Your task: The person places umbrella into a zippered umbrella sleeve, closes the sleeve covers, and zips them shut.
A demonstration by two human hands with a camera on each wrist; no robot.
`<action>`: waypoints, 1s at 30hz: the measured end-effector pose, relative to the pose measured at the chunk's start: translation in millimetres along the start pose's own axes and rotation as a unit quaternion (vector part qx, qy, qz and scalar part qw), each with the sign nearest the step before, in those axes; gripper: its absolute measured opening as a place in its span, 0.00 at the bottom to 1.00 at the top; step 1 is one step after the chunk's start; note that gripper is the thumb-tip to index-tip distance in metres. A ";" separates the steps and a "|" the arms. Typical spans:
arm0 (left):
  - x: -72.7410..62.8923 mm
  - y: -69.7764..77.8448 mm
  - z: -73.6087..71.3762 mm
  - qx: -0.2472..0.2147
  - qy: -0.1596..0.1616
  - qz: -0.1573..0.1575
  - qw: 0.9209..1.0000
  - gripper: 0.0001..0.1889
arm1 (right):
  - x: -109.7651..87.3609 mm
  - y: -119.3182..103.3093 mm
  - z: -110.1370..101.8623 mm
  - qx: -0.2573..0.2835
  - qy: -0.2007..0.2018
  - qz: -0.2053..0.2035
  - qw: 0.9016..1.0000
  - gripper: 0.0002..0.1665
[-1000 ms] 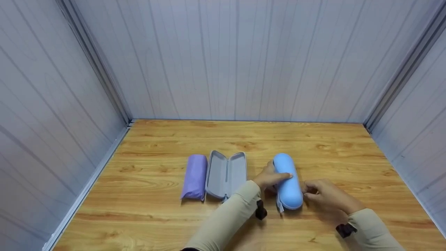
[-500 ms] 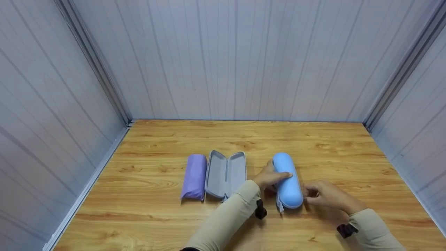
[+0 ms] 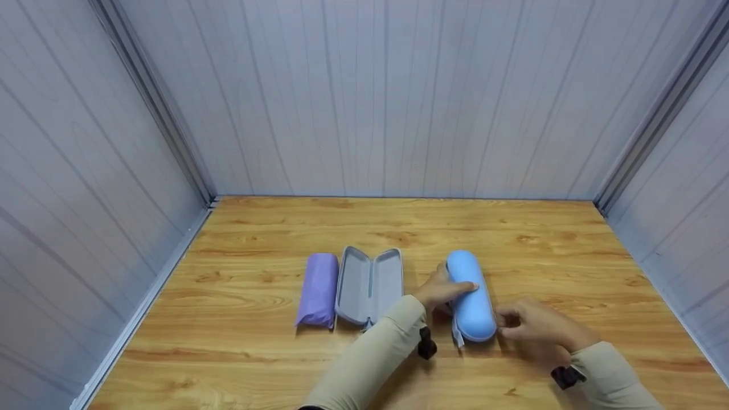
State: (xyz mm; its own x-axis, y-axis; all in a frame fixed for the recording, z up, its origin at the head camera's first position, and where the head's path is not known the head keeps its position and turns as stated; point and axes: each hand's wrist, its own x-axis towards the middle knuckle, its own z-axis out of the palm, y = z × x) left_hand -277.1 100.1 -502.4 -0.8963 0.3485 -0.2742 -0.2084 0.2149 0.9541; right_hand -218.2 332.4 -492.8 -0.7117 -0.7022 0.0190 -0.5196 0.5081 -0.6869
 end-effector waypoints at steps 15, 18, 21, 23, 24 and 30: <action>-0.8 0.7 0.8 0.005 0.006 0.006 1.000 0.45 | -0.4 -7.9 0.9 -0.004 -0.012 -0.015 1.000 0.15; -1.5 0.8 1.2 0.003 0.006 0.009 1.000 0.44 | -2.0 -8.3 0.5 0.005 -0.019 -0.003 1.000 0.13; -2.0 1.1 1.3 0.003 0.009 0.005 1.000 0.45 | -2.3 -10.2 0.2 0.008 -0.022 0.006 1.000 0.10; -1.8 1.0 1.3 0.004 0.011 0.001 1.000 0.46 | -1.8 -12.4 0.3 0.007 -0.023 0.005 1.000 0.09; -1.6 0.8 1.1 0.006 0.011 0.000 1.000 0.47 | -1.6 -13.9 0.2 0.005 -0.024 0.003 1.000 0.08; -0.3 0.8 0.8 0.016 0.010 0.004 1.000 0.47 | -1.8 -19.8 -0.2 0.002 -0.040 0.005 0.999 0.05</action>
State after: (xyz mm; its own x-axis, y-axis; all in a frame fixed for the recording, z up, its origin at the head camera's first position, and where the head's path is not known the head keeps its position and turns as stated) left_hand -276.6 100.9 -501.7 -0.9054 0.3323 -0.2644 -0.1894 0.2414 0.9518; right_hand -206.7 323.6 -479.1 -0.6769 -0.7347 -0.0462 -0.5109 0.5140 -0.6890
